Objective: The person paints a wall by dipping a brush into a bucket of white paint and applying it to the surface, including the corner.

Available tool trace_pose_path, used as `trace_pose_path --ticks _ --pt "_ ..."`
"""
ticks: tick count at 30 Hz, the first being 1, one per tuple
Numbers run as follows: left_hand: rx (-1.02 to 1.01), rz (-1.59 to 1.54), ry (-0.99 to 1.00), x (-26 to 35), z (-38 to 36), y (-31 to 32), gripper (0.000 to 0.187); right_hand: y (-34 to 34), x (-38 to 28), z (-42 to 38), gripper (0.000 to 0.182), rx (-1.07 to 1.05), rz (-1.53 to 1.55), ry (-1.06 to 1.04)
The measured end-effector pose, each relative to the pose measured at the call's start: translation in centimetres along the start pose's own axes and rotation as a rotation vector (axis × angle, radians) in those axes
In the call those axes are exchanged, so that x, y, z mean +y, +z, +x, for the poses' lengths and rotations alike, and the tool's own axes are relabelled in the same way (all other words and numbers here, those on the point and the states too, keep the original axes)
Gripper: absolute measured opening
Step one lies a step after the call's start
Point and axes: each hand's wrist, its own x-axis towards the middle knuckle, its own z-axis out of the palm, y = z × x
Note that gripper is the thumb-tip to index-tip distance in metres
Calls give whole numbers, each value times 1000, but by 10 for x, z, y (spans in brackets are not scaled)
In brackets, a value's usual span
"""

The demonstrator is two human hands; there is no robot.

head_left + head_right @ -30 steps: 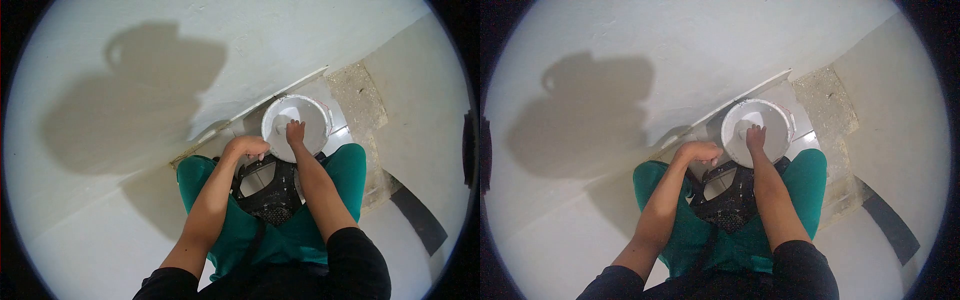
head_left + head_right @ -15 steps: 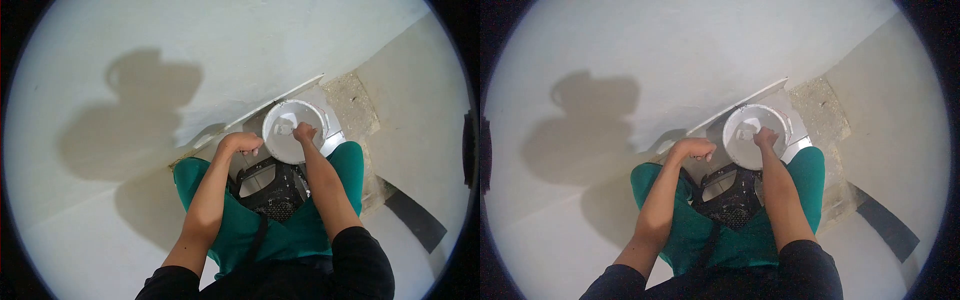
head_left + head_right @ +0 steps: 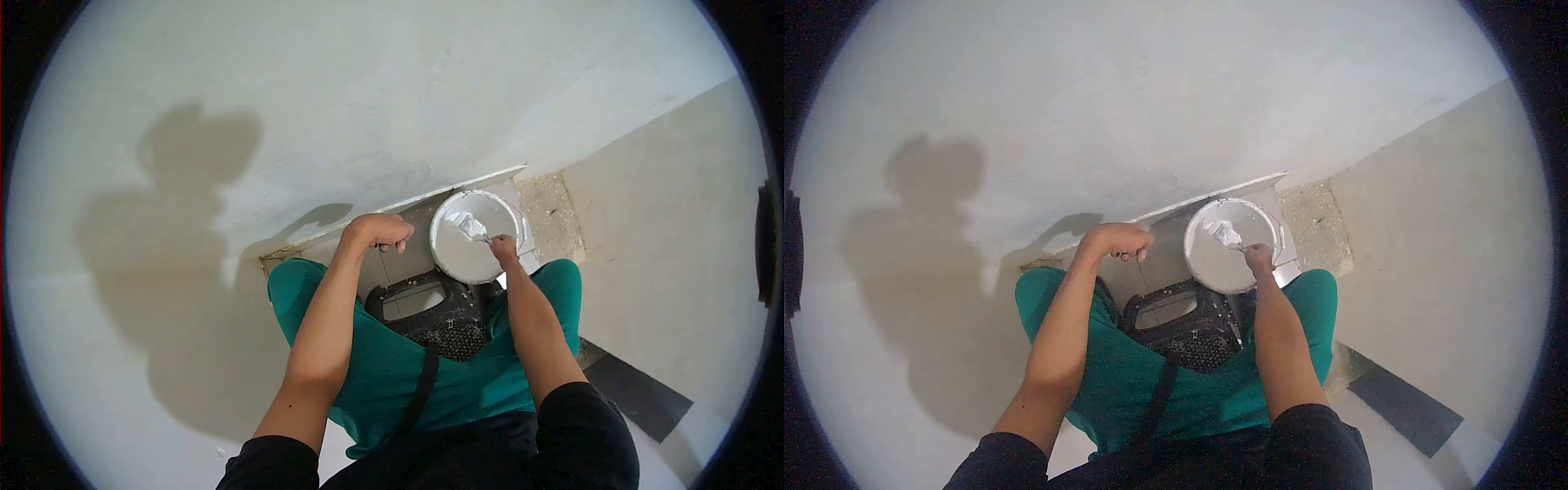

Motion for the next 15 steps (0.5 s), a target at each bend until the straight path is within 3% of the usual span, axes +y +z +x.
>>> trace_pose_path --ticks 5,8,11,15 --pt "37 -79 43 -26 -12 -5 33 -18 -12 -3 20 -172 330 -36" --pt "60 -125 44 -40 -23 -7 32 -19 -12 -9 14 -165 86 -142" --pt "70 -138 44 -46 -33 -10 31 -9 28 18 16 -254 5 -121" --pt "79 -155 34 -51 -34 -9 30 -9 16 -21 15 13 167 -90"
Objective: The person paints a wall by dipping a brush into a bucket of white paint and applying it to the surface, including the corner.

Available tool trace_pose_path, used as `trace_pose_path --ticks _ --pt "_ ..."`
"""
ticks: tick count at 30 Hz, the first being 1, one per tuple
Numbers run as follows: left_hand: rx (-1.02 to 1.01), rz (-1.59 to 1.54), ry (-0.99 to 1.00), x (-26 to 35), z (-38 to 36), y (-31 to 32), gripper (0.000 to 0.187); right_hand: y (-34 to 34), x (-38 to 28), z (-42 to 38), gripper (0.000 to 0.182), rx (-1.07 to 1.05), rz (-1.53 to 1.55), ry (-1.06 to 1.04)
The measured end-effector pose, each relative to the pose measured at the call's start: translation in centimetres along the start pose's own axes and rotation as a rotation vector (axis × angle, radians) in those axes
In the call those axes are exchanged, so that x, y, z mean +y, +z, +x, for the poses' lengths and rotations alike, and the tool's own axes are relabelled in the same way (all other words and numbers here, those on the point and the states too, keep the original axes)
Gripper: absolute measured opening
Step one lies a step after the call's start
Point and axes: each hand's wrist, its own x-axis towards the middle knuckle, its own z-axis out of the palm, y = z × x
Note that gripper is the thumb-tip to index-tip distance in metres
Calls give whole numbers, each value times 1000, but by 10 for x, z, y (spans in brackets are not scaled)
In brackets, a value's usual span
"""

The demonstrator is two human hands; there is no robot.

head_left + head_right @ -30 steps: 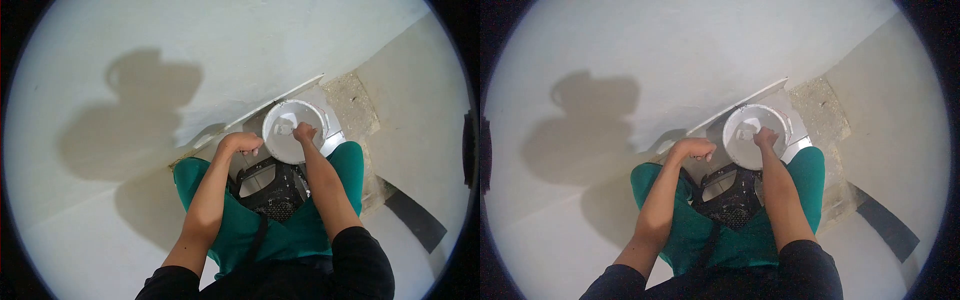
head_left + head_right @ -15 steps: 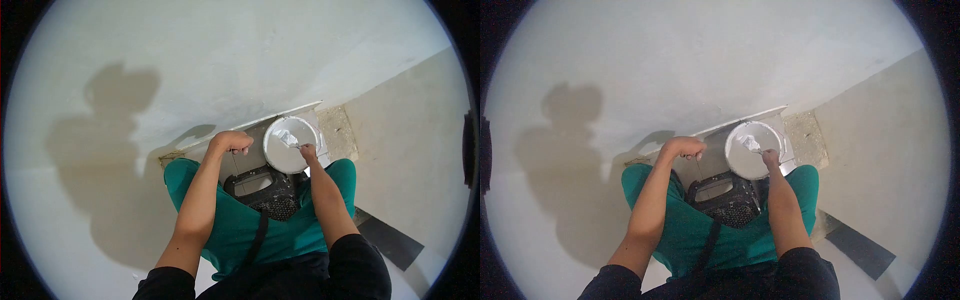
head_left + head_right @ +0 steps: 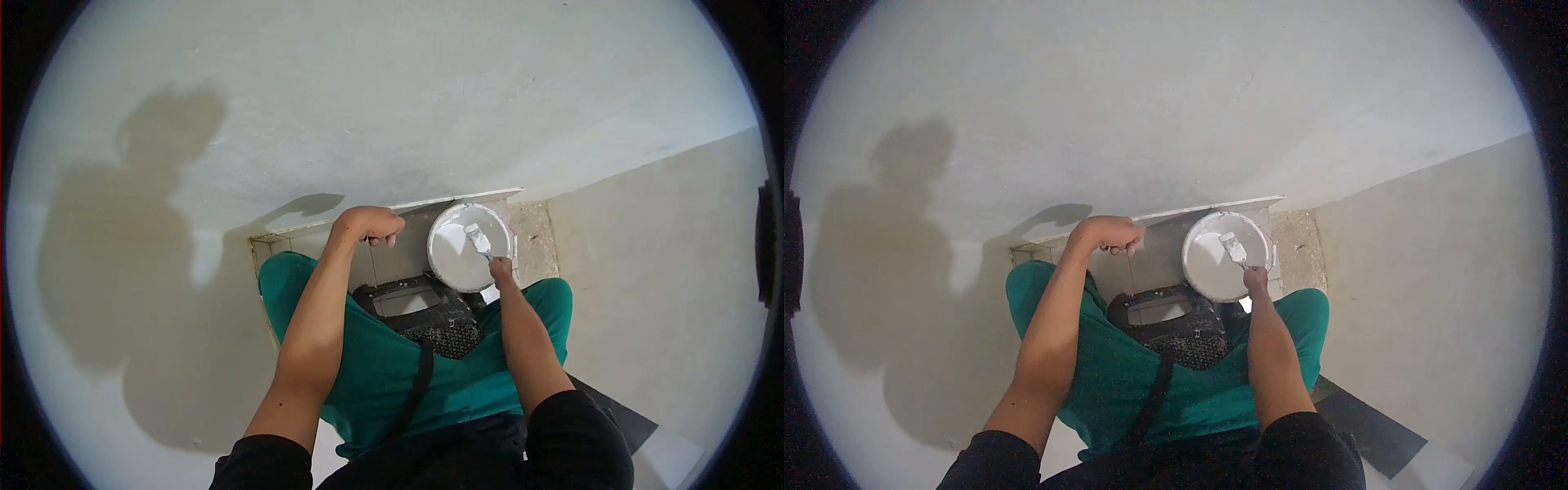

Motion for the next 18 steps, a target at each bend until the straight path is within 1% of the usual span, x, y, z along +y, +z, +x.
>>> trace_pose_path --ticks 3,6,7,10,11,14,17,18 --pt "-12 1 -4 4 7 4 30 -3 -52 -51 18 216 -507 -122" --pt "-37 51 -4 16 11 7 28 6 -56 -64 21 170 -699 -268" --pt "-46 75 -4 21 11 7 29 9 -57 -66 23 85 -765 -295" --pt "-53 91 20 29 19 11 28 13 -58 -74 23 62 -867 -291" --pt "-62 92 18 30 22 12 28 16 -58 -78 20 66 -875 -312" --pt "-76 92 4 34 27 15 27 18 -55 -82 18 74 -869 -268" --pt "-66 94 -16 36 23 16 26 21 -46 -73 23 -26 -898 -297" --pt "-67 80 -16 35 24 16 26 23 -47 -73 23 8 -870 -269"
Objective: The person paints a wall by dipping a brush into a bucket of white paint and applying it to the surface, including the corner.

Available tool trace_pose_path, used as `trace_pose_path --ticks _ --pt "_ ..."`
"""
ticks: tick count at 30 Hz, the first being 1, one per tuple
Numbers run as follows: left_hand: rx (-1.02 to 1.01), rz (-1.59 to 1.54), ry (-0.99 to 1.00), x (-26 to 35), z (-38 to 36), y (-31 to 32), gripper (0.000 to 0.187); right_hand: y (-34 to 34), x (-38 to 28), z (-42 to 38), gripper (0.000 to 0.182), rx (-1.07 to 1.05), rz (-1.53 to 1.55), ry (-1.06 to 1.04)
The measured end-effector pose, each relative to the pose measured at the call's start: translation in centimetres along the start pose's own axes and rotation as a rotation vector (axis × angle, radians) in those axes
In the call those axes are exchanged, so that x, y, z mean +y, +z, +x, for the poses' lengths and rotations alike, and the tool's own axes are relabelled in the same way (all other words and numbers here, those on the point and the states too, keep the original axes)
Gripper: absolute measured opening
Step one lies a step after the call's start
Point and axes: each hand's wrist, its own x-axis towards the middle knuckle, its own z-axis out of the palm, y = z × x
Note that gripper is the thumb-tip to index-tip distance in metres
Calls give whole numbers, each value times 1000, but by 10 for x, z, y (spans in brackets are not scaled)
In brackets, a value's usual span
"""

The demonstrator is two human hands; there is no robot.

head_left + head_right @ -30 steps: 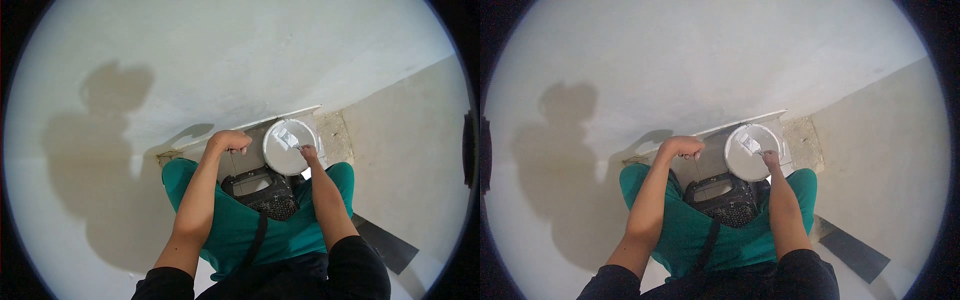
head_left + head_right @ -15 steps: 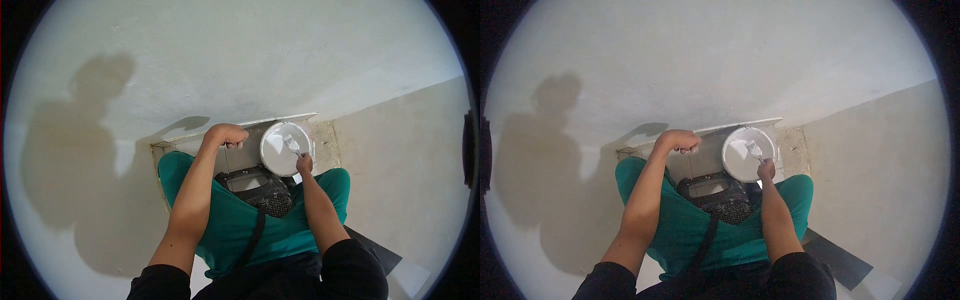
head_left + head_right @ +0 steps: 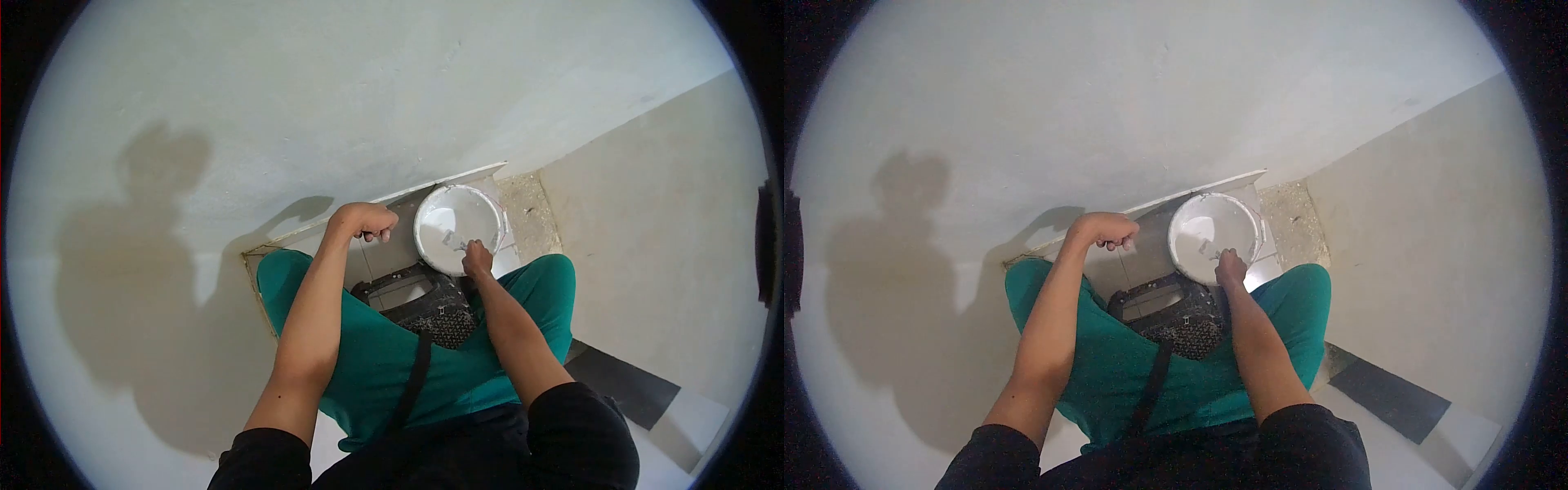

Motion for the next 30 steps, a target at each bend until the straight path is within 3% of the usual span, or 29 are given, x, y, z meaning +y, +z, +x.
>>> trace_pose_path --ticks 2,5,8,14,17,20,23,26,30 --pt "4 -17 -11 -2 2 2 26 1 -5 -1 23 44 46 78" --pt "5 -19 -37 -5 7 2 25 5 0 5 24 -53 19 -32" --pt "-7 -19 -43 -3 8 3 25 3 -7 -1 25 31 100 82" --pt "-19 -11 -48 0 9 4 25 10 -1 6 25 -27 110 34" --pt "-22 -2 -56 0 11 5 25 9 -5 1 27 96 253 136" --pt "-20 -17 -54 -2 14 5 25 41 12 26 32 22 485 287" --pt "-15 -26 -28 0 8 4 25 97 43 48 36 -48 915 346" --pt "-1 -7 -28 1 1 3 25 89 40 40 31 -128 1136 409" --pt "14 -9 -14 -5 0 2 26 60 32 29 25 -366 1195 266"
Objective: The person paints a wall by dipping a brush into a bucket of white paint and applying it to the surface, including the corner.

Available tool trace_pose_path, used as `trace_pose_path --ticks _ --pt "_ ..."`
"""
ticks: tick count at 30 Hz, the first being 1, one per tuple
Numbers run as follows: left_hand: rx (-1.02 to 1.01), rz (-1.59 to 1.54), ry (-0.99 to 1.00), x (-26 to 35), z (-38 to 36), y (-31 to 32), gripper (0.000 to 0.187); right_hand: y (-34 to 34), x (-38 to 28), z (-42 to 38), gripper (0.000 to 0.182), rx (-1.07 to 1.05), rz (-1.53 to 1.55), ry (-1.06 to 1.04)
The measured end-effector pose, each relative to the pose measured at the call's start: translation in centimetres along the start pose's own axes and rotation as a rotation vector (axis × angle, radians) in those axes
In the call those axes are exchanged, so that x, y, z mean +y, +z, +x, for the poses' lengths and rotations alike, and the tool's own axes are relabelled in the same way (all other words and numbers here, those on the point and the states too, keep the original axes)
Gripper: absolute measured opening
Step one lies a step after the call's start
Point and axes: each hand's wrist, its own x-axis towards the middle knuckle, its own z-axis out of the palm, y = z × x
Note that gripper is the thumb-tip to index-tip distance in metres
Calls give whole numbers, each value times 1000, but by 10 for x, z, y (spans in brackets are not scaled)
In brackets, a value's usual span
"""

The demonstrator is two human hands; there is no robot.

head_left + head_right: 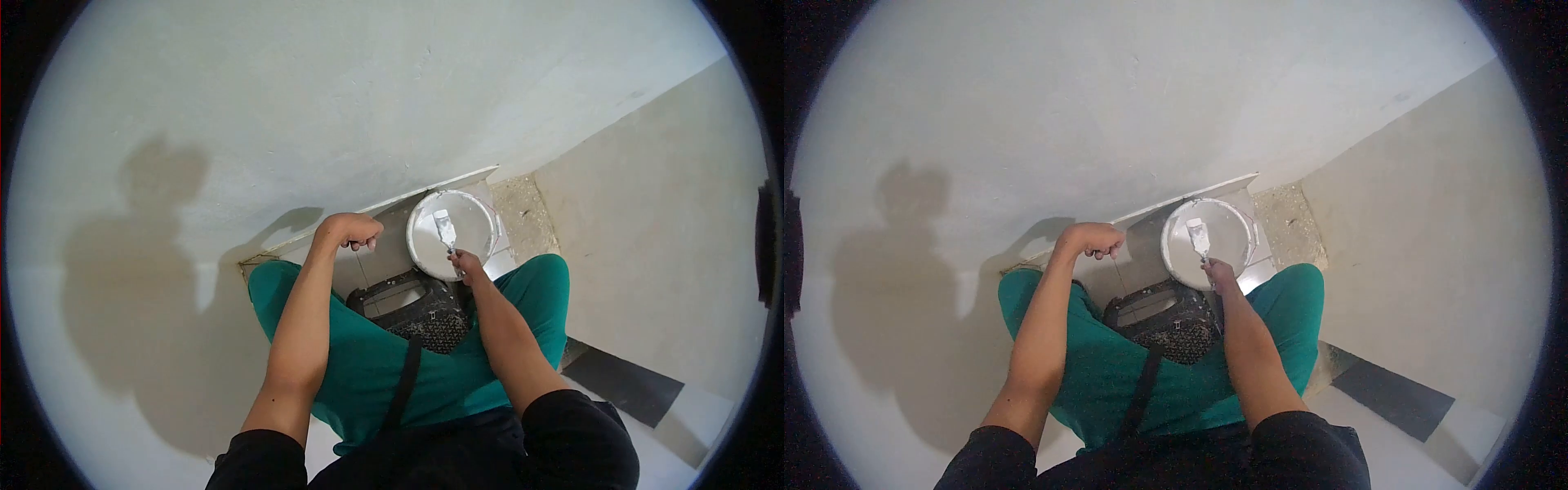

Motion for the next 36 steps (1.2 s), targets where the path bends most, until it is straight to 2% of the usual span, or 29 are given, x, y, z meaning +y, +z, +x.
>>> trace_pose_path --ticks 2,3,6,9,13,16,17,20,21,24,25,28,34,36 --pt "14 -10 17 -8 -1 -1 27 8 -31 -29 22 -95 87 37" --pt "26 -21 24 -13 -4 -2 27 5 -25 -14 20 -212 146 46" --pt "89 -27 29 -30 -20 -7 31 33 -82 -54 18 -250 169 -12" --pt "140 -57 18 -51 -57 -11 34 61 -112 -55 14 -464 163 -155" --pt "239 -188 -116 -110 -97 -12 35 123 -150 -64 12 -602 -223 -467" --pt "338 -226 -213 -164 -124 -11 36 188 -161 -77 10 -612 -351 -448" --pt "346 -272 -234 -179 -131 -7 36 210 -152 -68 10 -694 -344 -470" --pt "372 -393 -290 -216 -147 9 38 270 -145 -83 17 -849 -336 -413" --pt "383 -423 -307 -221 -157 12 39 287 -136 -85 22 -879 -272 -326" --pt "425 -515 -305 -246 -163 28 41 330 -107 -95 23 -775 -428 -139" --pt "441 -545 -297 -254 -164 32 41 345 -89 -91 24 -741 -477 -170" --pt "422 -535 -263 -272 -165 38 41 366 -77 -104 21 -690 -375 70" --pt "412 -589 -188 -291 -156 42 43 417 -66 -106 15 -659 -192 168" --pt "433 -620 -129 -291 -156 42 43 432 -66 -105 18 -649 -125 166"
